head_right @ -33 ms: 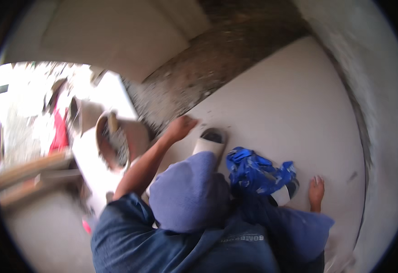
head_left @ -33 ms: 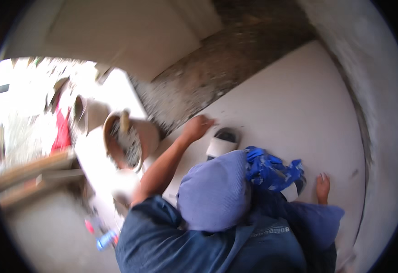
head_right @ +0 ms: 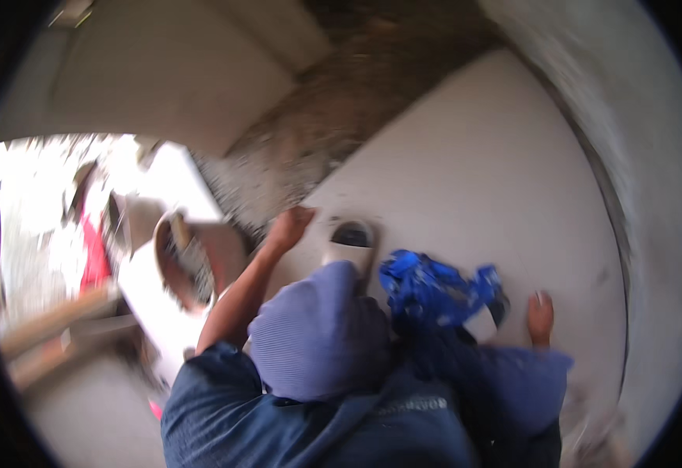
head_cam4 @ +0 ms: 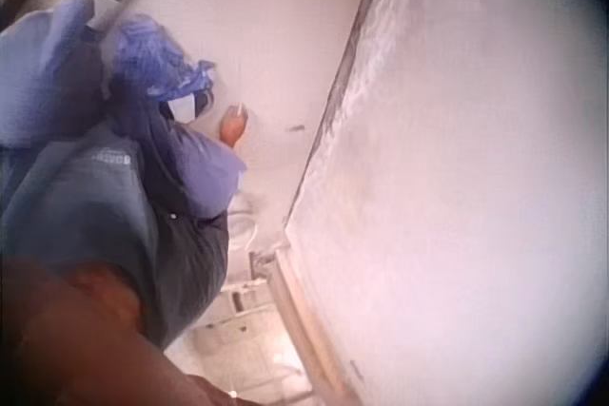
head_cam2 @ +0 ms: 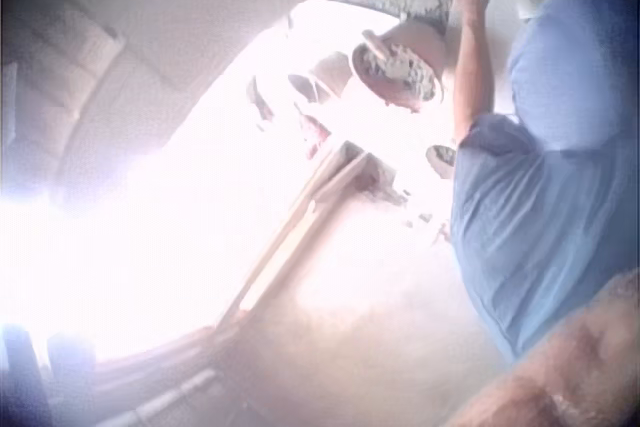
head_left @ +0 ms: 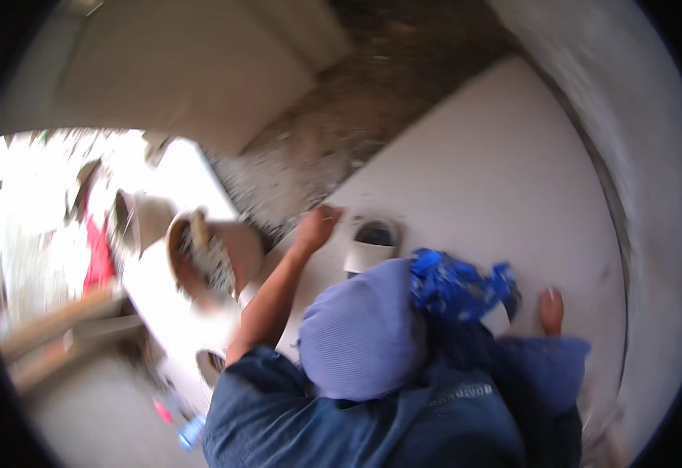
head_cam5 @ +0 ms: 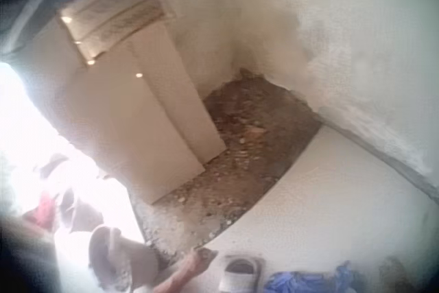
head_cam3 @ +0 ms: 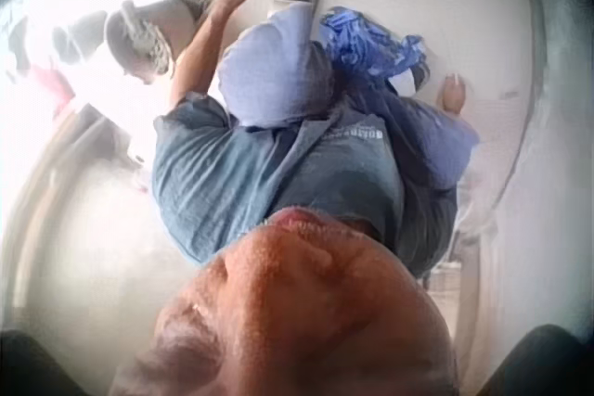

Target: The person cleans the floor with a cloth, spreads cement with a trowel, places a large white tile, and taps it with a rubber mallet. They remove a sock from their left foot and continue tapping the tile to secure it.

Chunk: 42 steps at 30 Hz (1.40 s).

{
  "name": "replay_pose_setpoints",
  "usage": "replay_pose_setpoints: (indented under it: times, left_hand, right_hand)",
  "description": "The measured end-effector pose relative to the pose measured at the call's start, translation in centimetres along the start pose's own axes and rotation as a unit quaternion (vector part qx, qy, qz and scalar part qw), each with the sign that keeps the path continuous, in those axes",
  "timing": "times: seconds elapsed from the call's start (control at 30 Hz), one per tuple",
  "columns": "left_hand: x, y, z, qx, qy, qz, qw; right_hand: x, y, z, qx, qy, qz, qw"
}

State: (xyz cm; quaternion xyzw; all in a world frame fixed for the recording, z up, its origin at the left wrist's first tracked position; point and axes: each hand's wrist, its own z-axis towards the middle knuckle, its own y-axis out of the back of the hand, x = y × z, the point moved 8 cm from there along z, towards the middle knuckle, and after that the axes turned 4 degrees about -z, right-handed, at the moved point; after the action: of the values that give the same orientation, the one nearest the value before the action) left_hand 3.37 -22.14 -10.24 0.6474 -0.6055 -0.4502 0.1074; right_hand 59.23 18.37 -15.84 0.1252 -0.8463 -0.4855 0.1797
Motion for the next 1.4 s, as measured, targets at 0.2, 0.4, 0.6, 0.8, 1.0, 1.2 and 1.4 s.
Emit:
replay_pose_setpoints:
  times: [0.2,0.4,0.6,0.8,1.0,1.2,1.4]
  left_hand:
    - [-8.5,-4.7,9.8,0.117,-0.263,0.089,0.954]
    - [-27.7,-10.2,15.2,0.223,-0.455,0.142,0.85]
    - [-37.4,-17.4,12.8,0.215,-0.546,0.317,0.745]
    - [-39.8,-23.8,8.6,0.197,-0.573,0.368,0.705]
    - [-37.2,-28.9,6.8,0.107,-0.562,0.421,0.704]
    - [-38.8,-33.4,6.6,-0.007,-0.514,0.332,0.791]
    - [-40.3,-36.9,2.5,-0.002,-0.559,0.379,0.737]
  right_hand:
    - [-4.4,-6.2,-20.2,-0.139,-0.178,0.123,0.967]
    - [3.6,-8.2,-44.7,-0.127,-0.556,0.21,0.794]
    - [8.3,-17.5,-53.9,-0.067,-0.71,0.261,0.651]
    - [13.9,-27.0,-53.9,-0.031,-0.731,0.286,0.619]
    - [13.2,-30.8,-52.4,-0.02,-0.733,0.298,0.611]
    - [11.8,-22.1,-50.7,-0.077,-0.718,0.303,0.622]
    - [1.0,-5.4,-29.6,-0.153,-0.423,0.536,0.714]
